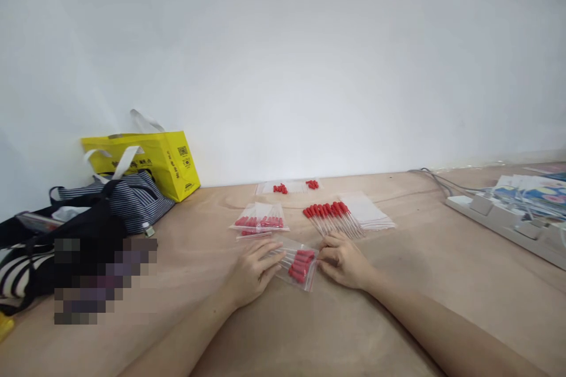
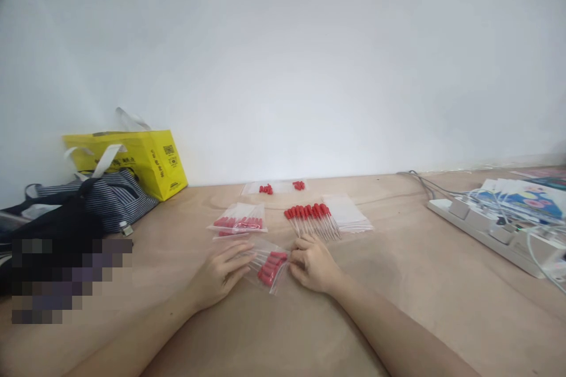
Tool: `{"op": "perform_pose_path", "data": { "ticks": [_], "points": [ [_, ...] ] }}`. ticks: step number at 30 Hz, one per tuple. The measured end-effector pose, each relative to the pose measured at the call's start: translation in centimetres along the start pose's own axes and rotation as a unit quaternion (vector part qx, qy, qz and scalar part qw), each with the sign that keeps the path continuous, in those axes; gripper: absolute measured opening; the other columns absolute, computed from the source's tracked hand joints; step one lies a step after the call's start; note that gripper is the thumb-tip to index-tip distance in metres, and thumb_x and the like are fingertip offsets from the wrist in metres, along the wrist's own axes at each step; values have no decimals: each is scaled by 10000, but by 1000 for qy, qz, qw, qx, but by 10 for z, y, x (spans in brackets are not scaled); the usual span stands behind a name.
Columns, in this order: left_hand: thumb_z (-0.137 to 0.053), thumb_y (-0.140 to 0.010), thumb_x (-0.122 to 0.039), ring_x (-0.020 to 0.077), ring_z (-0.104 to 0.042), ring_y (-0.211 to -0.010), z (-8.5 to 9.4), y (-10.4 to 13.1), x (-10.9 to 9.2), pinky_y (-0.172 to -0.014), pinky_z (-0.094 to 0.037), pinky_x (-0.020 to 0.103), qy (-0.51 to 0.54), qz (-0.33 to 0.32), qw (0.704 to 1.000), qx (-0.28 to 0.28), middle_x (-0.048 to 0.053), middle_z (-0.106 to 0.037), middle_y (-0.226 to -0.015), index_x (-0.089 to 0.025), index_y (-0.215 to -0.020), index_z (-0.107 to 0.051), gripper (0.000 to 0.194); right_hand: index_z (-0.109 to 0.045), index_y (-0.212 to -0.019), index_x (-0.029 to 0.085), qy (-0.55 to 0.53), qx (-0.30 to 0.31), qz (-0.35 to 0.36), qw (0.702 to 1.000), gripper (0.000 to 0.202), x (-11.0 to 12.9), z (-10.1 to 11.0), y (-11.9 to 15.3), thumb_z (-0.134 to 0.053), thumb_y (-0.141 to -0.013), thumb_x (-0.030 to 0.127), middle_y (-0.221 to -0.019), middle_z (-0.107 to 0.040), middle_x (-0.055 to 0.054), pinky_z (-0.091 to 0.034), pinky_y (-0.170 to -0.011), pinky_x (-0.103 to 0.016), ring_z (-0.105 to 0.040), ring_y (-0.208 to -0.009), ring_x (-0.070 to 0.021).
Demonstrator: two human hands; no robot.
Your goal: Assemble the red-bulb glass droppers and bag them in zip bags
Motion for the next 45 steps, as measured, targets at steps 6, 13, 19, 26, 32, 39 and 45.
{"op": "perform_pose_path", "data": {
  "ticks": [6,13,19,26,32,39,45],
  "points": [
    [-541,-776,-382,199,-543,-1021,5,-4,-23,-868,-456,340,98,-44,989,101,75,-570,-1148,-221,-1146,-518,404,-483,-596,174,25,7,65,998,73,19,-3,2,-484,-663,143,-665,-530,-18,-292,-643,-297,-429,-670,-140],
    [-470,-821,-277,256,-416,-1158,5,-3,-8,-945,-358,472,-1,-35,995,90,50,-517,-1216,-261,-1183,-476,363,-525,-700,181,-26,43,43,998,53,19,6,5,-549,-701,228,-705,-549,-7,-303,-660,-284,-467,-696,-138],
    [-500,-801,-252,193,-553,-947,4,-2,-25,-819,-474,331,40,-97,994,2,80,-598,-1037,-190,-1124,-501,329,-594,-827,221,-24,52,31,998,92,3,13,9,-544,-759,258,-733,-567,0,-303,-660,-275,-502,-709,-132],
    [-351,-837,-106,122,-584,-821,-11,-7,-25,-687,-487,202,74,-74,994,-17,52,-615,-916,-185,-1012,-548,275,-576,-665,185,33,8,73,997,162,17,4,13,-469,-779,226,-597,-512,0,-256,-604,-281,-446,-599,-117],
    [-463,-772,-124,179,-516,-908,-9,-11,-14,-801,-451,332,82,-11,997,4,67,-578,-1014,-191,-978,-552,235,-594,-785,191,16,28,66,997,174,12,7,11,-524,-773,351,-643,-542,0,-264,-633,-280,-470,-634,-123],
    [-481,-759,-143,183,-509,-924,-8,-22,-15,-815,-445,334,139,6,988,61,74,-576,-1006,-167,-946,-544,199,-601,-757,198,42,8,-12,999,124,17,3,8,-530,-748,299,-617,-546,10,-248,-643,-286,-484,-629,-121],
    [-504,-776,-179,183,-526,-924,-8,-17,-13,-802,-456,336,120,-8,992,24,80,-585,-1010,-180,-1031,-534,256,-589,-798,207,24,24,-4,999,207,17,7,7,-584,-702,390,-697,-560,11,-259,-650,-280,-497,-669,-126]
  ]
}}
Point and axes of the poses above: each hand's wrist, its own y-axis away from the middle knuckle, its own z-axis out of the back of the hand, x = y × z, the point moved 1 cm from there along -y, towards the middle knuckle
